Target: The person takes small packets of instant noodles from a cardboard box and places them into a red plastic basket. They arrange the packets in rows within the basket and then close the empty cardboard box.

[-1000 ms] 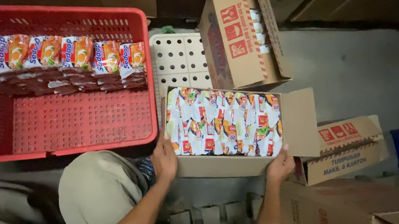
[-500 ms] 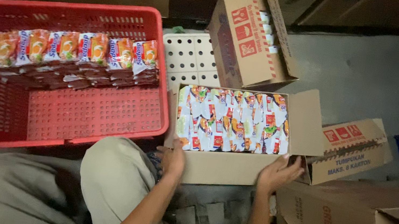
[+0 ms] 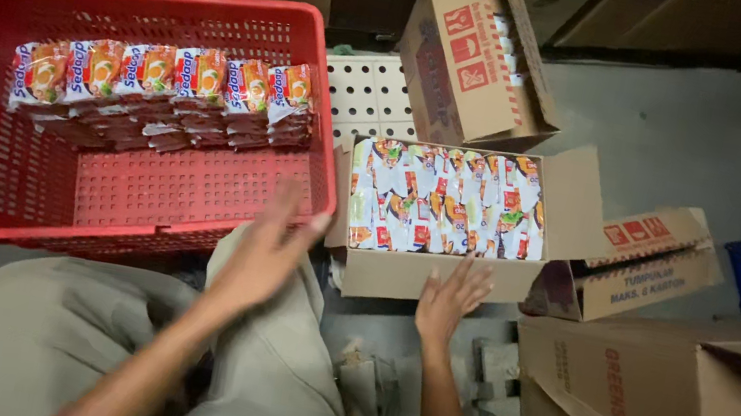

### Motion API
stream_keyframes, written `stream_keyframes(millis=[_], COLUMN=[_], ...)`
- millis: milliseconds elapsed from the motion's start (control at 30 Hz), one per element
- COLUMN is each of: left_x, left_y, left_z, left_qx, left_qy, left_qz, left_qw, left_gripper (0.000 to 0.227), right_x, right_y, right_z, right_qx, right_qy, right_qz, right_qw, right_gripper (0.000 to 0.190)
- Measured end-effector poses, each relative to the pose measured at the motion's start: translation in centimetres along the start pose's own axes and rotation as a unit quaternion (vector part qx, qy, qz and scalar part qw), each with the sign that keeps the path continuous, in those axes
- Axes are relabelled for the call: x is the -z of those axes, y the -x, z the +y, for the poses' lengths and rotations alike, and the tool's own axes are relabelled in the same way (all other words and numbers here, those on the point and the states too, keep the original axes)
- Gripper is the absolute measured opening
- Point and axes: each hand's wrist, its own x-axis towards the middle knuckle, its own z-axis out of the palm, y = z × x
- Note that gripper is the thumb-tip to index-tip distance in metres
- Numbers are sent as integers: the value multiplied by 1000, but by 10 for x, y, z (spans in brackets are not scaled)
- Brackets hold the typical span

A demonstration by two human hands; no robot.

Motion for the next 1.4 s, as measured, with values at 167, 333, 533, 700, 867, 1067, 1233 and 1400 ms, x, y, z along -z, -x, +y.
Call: stream_keyframes(millis=[167, 333, 533, 700, 867, 1067, 1233, 1400], left_x=[71, 114, 133, 112, 96, 91, 85, 75], left_y=[15, 11, -11, -54, -74, -102, -110, -112], left_z=[-18, -80, -121, -129, -121, -202, -185, -143], left_qx=[-48, -60, -64, -62, -60, -51, 10, 126], left_qy=[-36, -65, -134, -120, -149, -225, -256, -318], left_qz=[49, 68, -10, -46, -114, -158, -168, -228], left_qw=[997, 994, 989, 990, 980, 960, 952, 912], left_gripper=[70, 69, 65, 66, 67, 74, 75, 83], right_x=[7, 9, 2, 10, 29, 52, 60, 75], right_y=[-13, -18, -18, -21, -13, -38, -89, -146], right_z=[-1, -9, -21, -23, -42, -4, 13, -33], right_qx=[14, -63, -115, -153, -138, -21, 7, 4], right_qy=[-6, 11, 73, 102, 57, 138, 137, 62], right_qz=[-68, -152, -160, -202, -161, -70, -48, -30], right_qw=[998, 986, 978, 962, 976, 988, 989, 998], right_gripper=[95, 115, 109, 106, 100, 61, 39, 25])
